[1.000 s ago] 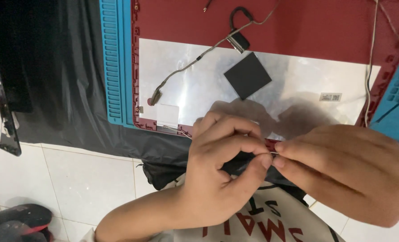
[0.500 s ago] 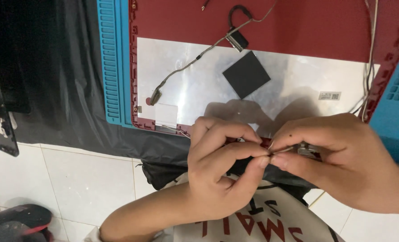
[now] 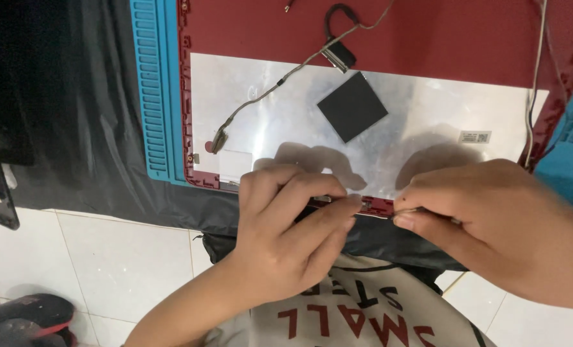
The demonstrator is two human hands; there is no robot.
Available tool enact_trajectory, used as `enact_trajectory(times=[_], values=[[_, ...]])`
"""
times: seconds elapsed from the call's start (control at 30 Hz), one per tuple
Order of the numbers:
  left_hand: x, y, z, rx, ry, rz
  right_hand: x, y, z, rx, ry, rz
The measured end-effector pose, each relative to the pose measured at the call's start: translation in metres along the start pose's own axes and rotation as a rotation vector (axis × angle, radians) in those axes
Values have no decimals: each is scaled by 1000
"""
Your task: Route internal antenna and webcam wires along the laptop screen bezel shell.
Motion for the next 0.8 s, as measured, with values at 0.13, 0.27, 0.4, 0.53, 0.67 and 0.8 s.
enact_trajectory(times=[0.13,0.27,0.4,0.53,0.67,0.8], values=[[-6,8,-3,89,21,-72,10,-13,-24,107,-413,364],[-11,10,-10,142,31,-141,12,-8,-28,-75,-357,325],[-12,15,-10,107,37,-163,7,-6,-23,-29,-551,412],[-1,12,-2,130,2,-178,16,-11,-34,-292,-161,84],[1,14,2,13,8,-151,12,-9,-32,-269,-343,421],[0,16,-3,-242,46,-14,13,-27,-32,-73,-377,449]])
Point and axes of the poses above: each hand's wrist, its own x-axis towards the middle knuckle, its own z-axis out of the back of the hand, y = z × x, the point moved 6 cm from there along x, towards the middle knuckle, and after that the axes turned 8 degrees about z, right-handed, at the moved point
